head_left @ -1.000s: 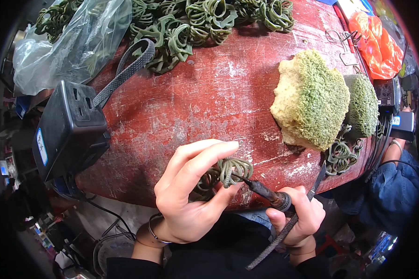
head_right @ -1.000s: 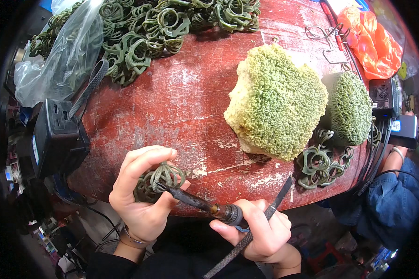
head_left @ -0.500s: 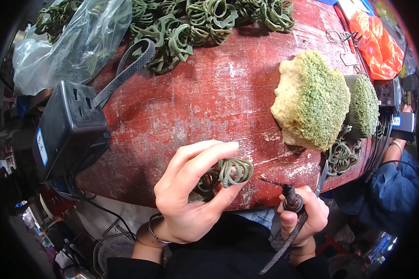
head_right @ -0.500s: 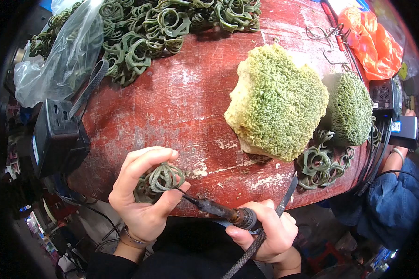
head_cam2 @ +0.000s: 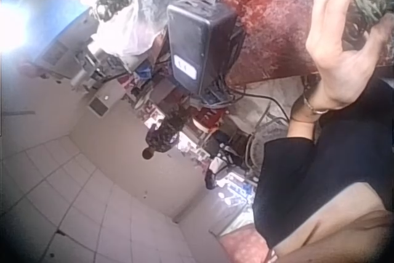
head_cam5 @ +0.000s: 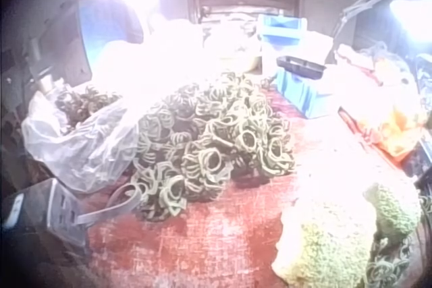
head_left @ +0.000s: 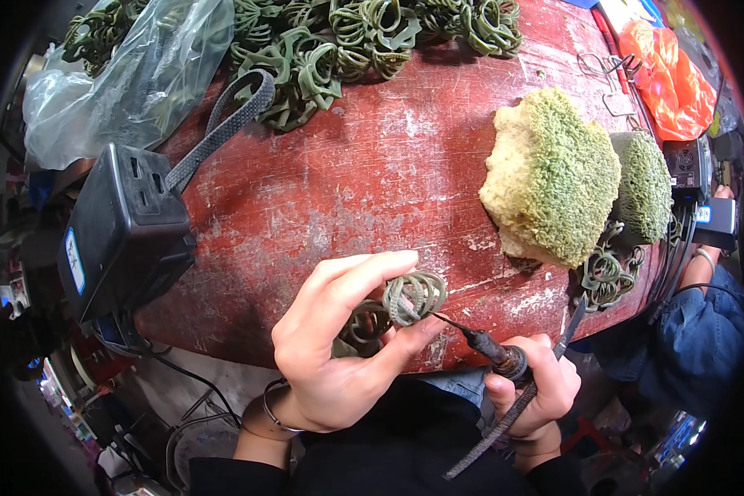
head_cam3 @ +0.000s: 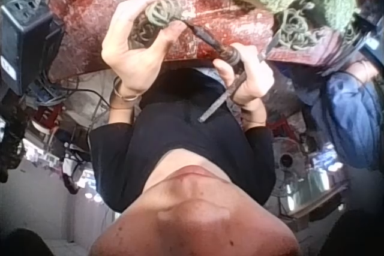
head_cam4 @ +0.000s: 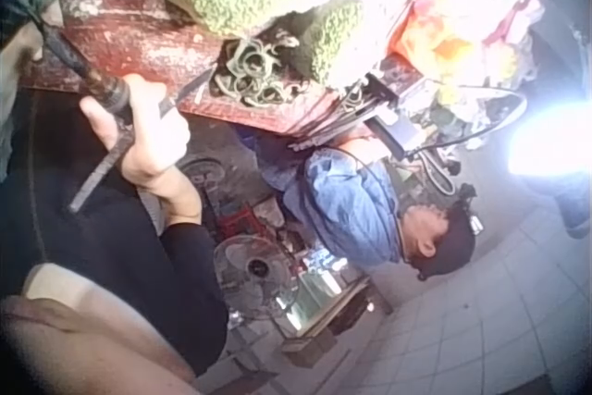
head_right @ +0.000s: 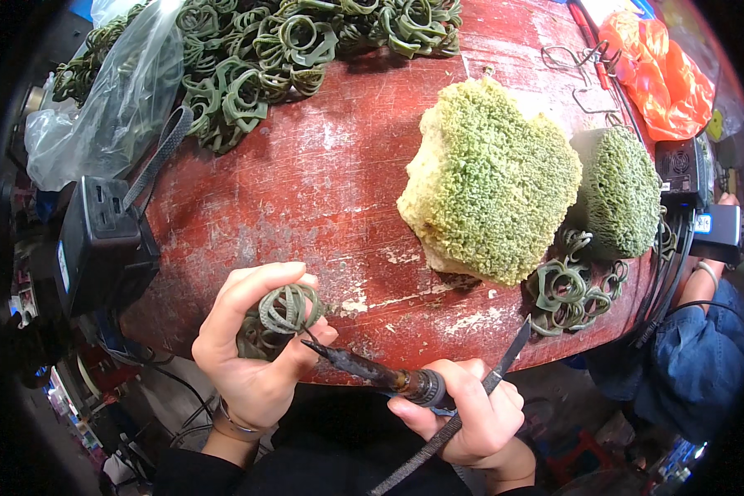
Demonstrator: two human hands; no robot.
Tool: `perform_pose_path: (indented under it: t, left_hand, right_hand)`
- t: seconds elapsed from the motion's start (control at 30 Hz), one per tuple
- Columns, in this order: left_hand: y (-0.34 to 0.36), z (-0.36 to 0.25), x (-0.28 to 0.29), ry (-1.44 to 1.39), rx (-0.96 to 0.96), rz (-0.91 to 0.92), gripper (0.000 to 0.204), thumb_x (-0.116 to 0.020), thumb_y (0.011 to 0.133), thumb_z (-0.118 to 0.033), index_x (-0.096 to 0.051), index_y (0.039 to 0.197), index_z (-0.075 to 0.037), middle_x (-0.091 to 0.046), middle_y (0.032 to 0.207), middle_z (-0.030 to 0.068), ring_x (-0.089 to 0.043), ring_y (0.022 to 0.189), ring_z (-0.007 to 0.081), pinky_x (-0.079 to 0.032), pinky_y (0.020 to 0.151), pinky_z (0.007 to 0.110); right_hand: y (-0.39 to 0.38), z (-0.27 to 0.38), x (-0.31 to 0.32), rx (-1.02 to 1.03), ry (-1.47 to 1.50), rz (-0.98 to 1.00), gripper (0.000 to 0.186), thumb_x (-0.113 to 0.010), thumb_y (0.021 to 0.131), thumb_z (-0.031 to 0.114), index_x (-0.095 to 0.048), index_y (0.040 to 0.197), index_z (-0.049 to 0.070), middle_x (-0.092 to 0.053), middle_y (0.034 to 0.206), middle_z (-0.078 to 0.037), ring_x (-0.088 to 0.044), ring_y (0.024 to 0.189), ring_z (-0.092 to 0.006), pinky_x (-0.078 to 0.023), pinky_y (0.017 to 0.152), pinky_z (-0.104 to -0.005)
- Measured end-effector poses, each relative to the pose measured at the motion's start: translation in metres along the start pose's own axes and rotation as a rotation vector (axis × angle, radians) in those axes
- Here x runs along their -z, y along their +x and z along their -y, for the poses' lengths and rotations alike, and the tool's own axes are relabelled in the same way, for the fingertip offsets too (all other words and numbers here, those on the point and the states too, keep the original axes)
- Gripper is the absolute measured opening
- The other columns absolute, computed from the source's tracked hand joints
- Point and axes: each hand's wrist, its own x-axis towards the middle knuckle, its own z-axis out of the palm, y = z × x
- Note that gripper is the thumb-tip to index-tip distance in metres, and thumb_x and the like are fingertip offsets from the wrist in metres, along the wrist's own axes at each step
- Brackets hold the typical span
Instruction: The person is using a heated tool to fuse or shape green plastic ring-like objects at a workbench.
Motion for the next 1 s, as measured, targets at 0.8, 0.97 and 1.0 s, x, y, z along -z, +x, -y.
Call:
perform_pose_path:
  t: [0.8, 0.97, 1.0]
  left_hand:
    - [-0.0004, 0.0038, -0.0002, 0.014, -0.053, 0.006, 0.043, -0.070, 0.065, 0.006, -0.054, 0.105, 0.005, -0.054, 0.098, 0.0111, -0.056, 0.080, 0.0119, -0.050, 0.068, 0.022]
    - [-0.0003, 0.0036, 0.0012, -0.013, -0.040, 0.030, 0.042, -0.063, 0.066, 0.010, -0.053, 0.106, 0.006, -0.051, 0.100, 0.0127, -0.056, 0.081, 0.0135, -0.054, 0.067, 0.024]
    - [-0.0002, 0.0033, 0.0013, -0.017, -0.040, 0.034, 0.041, -0.061, 0.066, 0.011, -0.052, 0.106, 0.007, -0.051, 0.100, 0.0129, -0.056, 0.082, 0.0138, -0.055, 0.067, 0.025]
  right_hand:
    - [0.0019, -0.0001, 0.0001, 0.023, -0.022, 0.016, 0.037, -0.074, 0.070, 0.027, -0.055, 0.087, 0.001, -0.054, 0.060, -0.005, -0.055, 0.047, -0.0182, -0.044, 0.044, -0.0273]
    - [0.0027, 0.0009, 0.0001, 0.012, -0.020, 0.026, 0.037, -0.075, 0.069, 0.027, -0.056, 0.086, 0.001, -0.053, 0.059, -0.005, -0.055, 0.047, -0.0179, -0.044, 0.044, -0.0272]
    - [0.0026, 0.0010, -0.0001, 0.012, -0.020, 0.026, 0.037, -0.075, 0.069, 0.027, -0.056, 0.086, 0.001, -0.053, 0.059, -0.005, -0.055, 0.047, -0.0179, -0.044, 0.044, -0.0272]
